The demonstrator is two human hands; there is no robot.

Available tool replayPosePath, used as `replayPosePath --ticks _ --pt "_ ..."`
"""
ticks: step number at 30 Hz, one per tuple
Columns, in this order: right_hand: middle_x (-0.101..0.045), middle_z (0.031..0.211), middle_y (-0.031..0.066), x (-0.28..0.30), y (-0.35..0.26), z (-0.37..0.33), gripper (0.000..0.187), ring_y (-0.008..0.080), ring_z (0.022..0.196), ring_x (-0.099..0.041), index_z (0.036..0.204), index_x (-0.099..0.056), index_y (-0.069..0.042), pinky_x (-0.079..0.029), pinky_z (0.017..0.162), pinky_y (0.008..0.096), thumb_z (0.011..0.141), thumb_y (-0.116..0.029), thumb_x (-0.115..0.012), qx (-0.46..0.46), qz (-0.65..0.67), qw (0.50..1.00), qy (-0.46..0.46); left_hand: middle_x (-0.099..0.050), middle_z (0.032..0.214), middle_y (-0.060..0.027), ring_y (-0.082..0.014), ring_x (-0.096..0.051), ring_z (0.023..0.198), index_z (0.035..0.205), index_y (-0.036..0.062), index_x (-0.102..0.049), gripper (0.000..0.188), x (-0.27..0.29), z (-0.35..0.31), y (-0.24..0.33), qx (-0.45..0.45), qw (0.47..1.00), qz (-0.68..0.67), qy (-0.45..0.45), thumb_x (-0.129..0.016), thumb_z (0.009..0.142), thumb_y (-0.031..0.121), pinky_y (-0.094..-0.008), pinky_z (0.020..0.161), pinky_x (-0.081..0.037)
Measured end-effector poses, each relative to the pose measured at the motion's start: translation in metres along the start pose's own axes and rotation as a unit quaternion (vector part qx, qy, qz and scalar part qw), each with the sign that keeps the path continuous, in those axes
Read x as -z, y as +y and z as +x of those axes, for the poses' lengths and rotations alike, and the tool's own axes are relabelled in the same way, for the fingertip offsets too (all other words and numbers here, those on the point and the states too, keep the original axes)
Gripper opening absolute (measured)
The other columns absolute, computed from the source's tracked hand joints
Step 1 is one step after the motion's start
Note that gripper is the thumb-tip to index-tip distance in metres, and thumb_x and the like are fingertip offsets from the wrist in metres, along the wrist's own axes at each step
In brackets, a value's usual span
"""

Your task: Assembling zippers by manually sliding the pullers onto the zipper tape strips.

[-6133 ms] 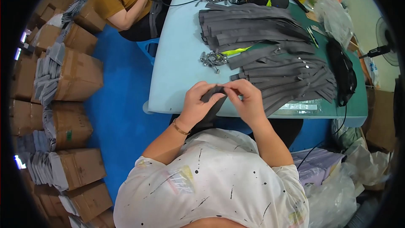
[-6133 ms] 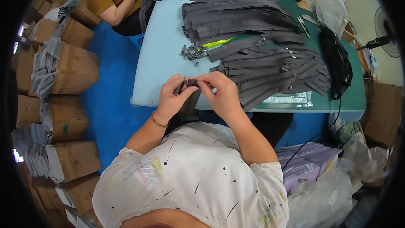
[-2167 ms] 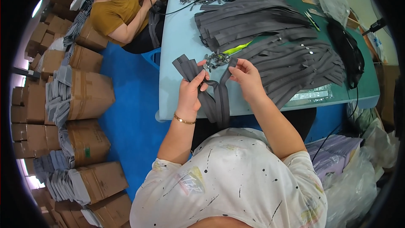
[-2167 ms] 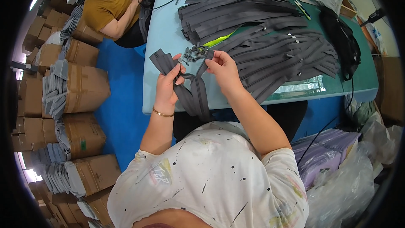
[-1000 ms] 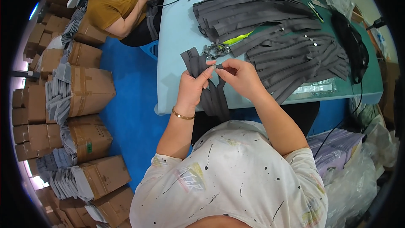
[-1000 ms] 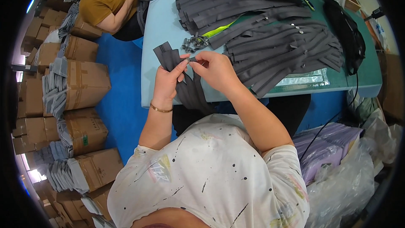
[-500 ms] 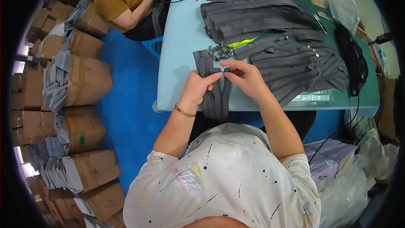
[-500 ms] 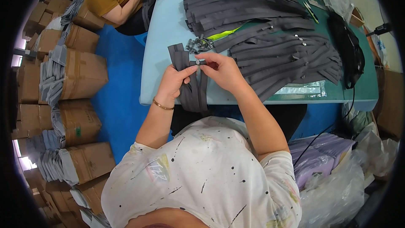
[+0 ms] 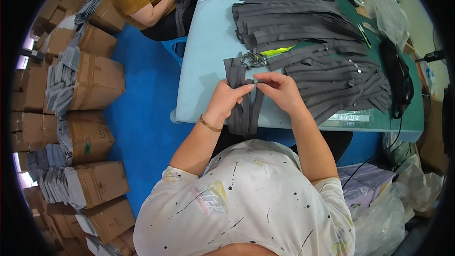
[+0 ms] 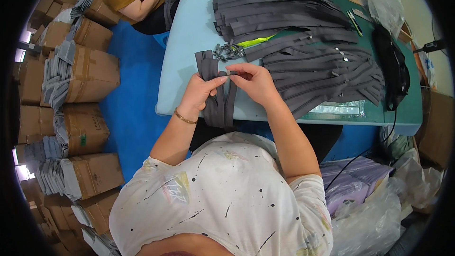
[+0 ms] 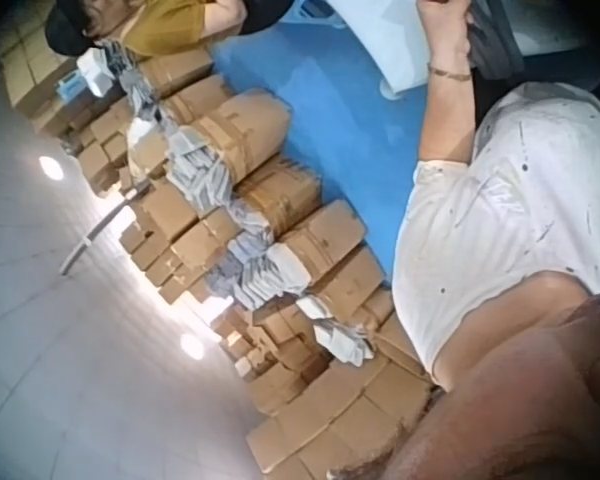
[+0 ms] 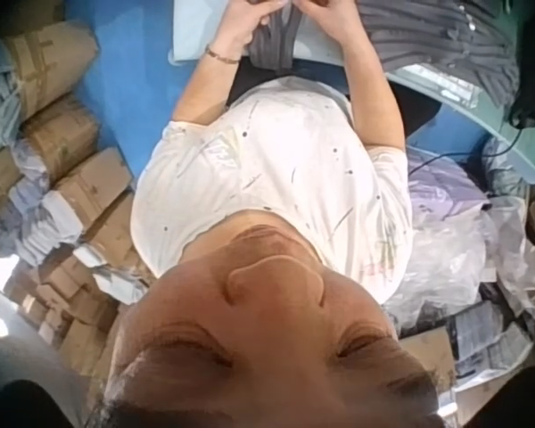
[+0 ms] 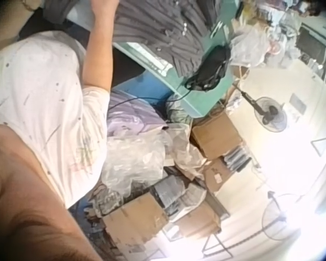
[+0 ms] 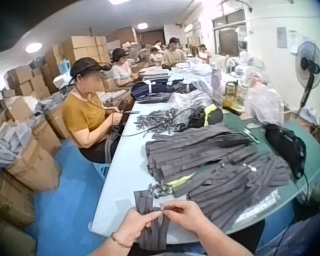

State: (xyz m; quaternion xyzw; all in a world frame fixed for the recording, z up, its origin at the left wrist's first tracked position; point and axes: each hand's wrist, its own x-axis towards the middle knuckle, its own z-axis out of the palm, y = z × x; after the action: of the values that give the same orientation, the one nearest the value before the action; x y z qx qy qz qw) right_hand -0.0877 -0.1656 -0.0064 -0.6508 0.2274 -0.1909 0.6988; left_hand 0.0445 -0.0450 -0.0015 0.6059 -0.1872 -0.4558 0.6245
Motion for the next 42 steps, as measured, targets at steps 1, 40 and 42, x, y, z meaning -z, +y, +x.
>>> replayPosePath --ticks 1,40,42 --pt "-0.062 0.085 -0.0009 0.0 0.0 0.0 0.025 0.005 0.077 -0.055 0.105 -0.066 -0.007 -0.045 0.07 0.0203 0.08 -0.002 -0.063 0.0 -0.001 1.0 -0.001 -0.058 0.07 -0.0011 -0.006 -0.044 0.051 0.086 0.0005 -0.063 0.021 0.0 0.0 0.0 0.002 1.0 0.001 -0.002 -0.074 0.073 0.013 -0.0191 0.046 -0.035" --pt "-0.059 0.083 -0.0025 0.002 0.005 -0.002 0.028 0.0047 0.073 -0.05 0.108 -0.066 -0.008 -0.042 0.067 0.0191 0.081 -0.001 -0.064 0.037 0.008 0.999 -0.009 -0.062 0.075 -0.0041 -0.0071 -0.051 0.053 0.084 -0.0015 -0.063 0.026 -0.005 -0.011 0.008 0.021 0.996 0.078 -0.048 -0.072 0.076 0.021 -0.0197 0.043 -0.039" --pt "-0.059 0.084 -0.0019 0.004 0.007 -0.002 0.027 0.0049 0.074 -0.051 0.107 -0.066 -0.008 -0.042 0.068 0.0192 0.081 -0.001 -0.064 0.026 0.011 1.0 -0.01 -0.062 0.075 -0.0042 -0.0071 -0.051 0.053 0.084 -0.0017 -0.063 0.026 -0.005 -0.01 0.008 0.024 0.995 0.085 -0.047 -0.072 0.075 0.021 -0.0197 0.043 -0.039"
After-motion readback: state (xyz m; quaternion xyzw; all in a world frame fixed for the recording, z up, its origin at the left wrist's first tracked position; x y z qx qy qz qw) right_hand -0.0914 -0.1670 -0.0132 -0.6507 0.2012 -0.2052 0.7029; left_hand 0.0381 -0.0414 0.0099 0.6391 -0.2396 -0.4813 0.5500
